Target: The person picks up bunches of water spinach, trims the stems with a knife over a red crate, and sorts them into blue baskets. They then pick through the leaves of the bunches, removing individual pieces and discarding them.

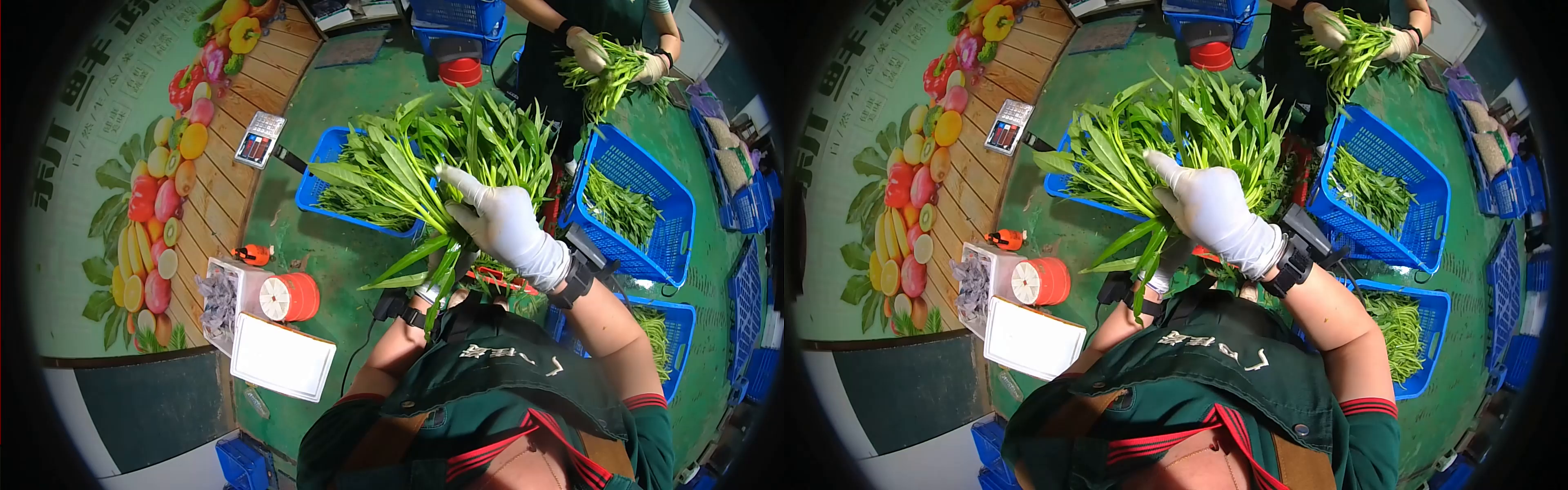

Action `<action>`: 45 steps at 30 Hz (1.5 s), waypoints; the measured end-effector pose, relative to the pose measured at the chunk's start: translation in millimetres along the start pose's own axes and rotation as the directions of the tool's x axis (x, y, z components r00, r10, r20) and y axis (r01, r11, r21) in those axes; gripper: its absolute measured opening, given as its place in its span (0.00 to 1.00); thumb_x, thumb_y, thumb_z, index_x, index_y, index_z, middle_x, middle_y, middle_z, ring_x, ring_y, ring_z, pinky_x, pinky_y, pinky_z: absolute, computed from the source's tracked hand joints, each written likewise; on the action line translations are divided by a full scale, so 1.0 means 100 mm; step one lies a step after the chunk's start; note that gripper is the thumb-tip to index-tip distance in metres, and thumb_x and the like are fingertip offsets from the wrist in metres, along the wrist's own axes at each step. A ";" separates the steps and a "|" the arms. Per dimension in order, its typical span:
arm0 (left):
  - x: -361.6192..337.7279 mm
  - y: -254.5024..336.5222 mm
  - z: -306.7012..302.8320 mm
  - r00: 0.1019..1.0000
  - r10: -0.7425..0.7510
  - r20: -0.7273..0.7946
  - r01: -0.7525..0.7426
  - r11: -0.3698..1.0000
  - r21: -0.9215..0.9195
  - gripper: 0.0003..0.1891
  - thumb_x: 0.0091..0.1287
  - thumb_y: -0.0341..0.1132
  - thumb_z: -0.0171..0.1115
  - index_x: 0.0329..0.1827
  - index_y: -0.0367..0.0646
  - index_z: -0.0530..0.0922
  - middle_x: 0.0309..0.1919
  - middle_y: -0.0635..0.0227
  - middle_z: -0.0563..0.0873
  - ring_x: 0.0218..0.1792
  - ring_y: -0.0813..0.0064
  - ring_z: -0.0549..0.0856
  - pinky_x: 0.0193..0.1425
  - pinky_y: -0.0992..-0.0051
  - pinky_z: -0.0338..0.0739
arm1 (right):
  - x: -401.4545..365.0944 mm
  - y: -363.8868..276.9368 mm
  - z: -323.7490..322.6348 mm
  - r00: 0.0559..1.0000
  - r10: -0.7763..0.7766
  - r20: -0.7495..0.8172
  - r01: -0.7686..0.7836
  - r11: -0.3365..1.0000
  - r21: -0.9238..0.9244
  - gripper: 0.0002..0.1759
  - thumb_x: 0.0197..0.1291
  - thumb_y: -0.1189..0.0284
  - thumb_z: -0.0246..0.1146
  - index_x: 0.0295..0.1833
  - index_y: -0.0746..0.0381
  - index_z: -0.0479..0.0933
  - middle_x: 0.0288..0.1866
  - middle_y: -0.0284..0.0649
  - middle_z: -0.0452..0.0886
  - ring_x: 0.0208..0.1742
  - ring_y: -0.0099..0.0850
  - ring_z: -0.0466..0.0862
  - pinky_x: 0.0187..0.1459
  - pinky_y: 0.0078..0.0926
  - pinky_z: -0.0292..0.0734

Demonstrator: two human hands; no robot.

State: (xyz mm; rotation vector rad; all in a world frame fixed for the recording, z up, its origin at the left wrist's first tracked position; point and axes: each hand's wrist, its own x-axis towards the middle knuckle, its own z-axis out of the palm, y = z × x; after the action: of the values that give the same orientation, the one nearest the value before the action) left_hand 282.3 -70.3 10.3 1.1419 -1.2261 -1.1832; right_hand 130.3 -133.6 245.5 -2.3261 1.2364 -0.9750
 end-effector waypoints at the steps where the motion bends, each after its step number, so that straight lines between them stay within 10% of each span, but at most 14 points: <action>1: 0.02 -0.01 0.01 1.000 -0.008 0.000 0.008 1.000 -0.009 0.17 0.65 0.36 0.61 0.56 0.42 0.74 0.50 0.65 0.82 0.49 0.69 0.82 0.55 0.69 0.75 | 0.02 -0.03 -0.05 1.000 0.001 0.001 -0.001 1.000 0.000 0.27 0.56 0.68 0.67 0.63 0.51 0.74 0.21 0.48 0.77 0.19 0.45 0.78 0.25 0.37 0.73; 11: -0.10 -0.02 -0.06 0.997 -0.075 -0.005 0.074 0.993 -0.094 0.18 0.65 0.36 0.61 0.56 0.41 0.73 0.51 0.64 0.81 0.50 0.69 0.81 0.56 0.69 0.74 | 0.29 0.04 -0.30 0.880 -0.080 0.468 0.157 0.979 -0.127 0.28 0.60 0.68 0.58 0.68 0.48 0.70 0.22 0.48 0.78 0.23 0.48 0.80 0.27 0.43 0.75; 28: -0.37 -0.06 -0.23 0.980 -0.200 0.009 0.196 0.951 -0.237 0.20 0.64 0.35 0.62 0.58 0.40 0.73 0.53 0.62 0.80 0.52 0.69 0.80 0.57 0.69 0.73 | 0.09 -0.11 -0.09 0.986 0.144 0.083 -0.150 0.987 0.063 0.10 0.56 0.63 0.66 0.32 0.58 0.78 0.21 0.45 0.80 0.26 0.45 0.83 0.30 0.39 0.78; 35: -0.28 -0.09 -0.17 0.969 -0.246 0.021 0.241 0.925 -0.294 0.21 0.63 0.35 0.62 0.58 0.39 0.72 0.54 0.62 0.79 0.52 0.69 0.80 0.58 0.69 0.73 | 0.08 -0.03 -0.12 0.975 0.130 0.179 -0.140 0.989 0.042 0.11 0.59 0.67 0.67 0.44 0.63 0.82 0.23 0.44 0.81 0.23 0.37 0.84 0.28 0.30 0.78; 37: -0.30 -0.09 -0.21 0.966 -0.258 0.025 0.253 0.916 -0.310 0.21 0.63 0.35 0.62 0.58 0.39 0.72 0.54 0.62 0.79 0.53 0.69 0.80 0.58 0.69 0.72 | 0.13 -0.03 -0.17 0.820 0.317 0.477 -0.499 0.803 0.324 0.14 0.63 0.67 0.64 0.48 0.66 0.82 0.22 0.38 0.81 0.20 0.28 0.82 0.23 0.24 0.75; 45: -0.39 -0.06 -0.38 0.951 -0.307 0.043 0.301 0.881 -0.365 0.22 0.63 0.35 0.62 0.59 0.38 0.72 0.55 0.61 0.79 0.53 0.69 0.79 0.59 0.68 0.72 | 0.27 -0.08 -0.41 0.590 0.334 0.735 -0.771 0.505 0.389 0.11 0.65 0.70 0.62 0.48 0.64 0.81 0.19 0.31 0.78 0.13 0.16 0.74 0.13 0.14 0.60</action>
State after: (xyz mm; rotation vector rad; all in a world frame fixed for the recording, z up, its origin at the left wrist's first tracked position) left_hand 320.5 -32.3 1.4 1.0761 -0.7795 -1.5623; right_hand 117.1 -150.2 290.4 -1.2576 1.0252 -0.3042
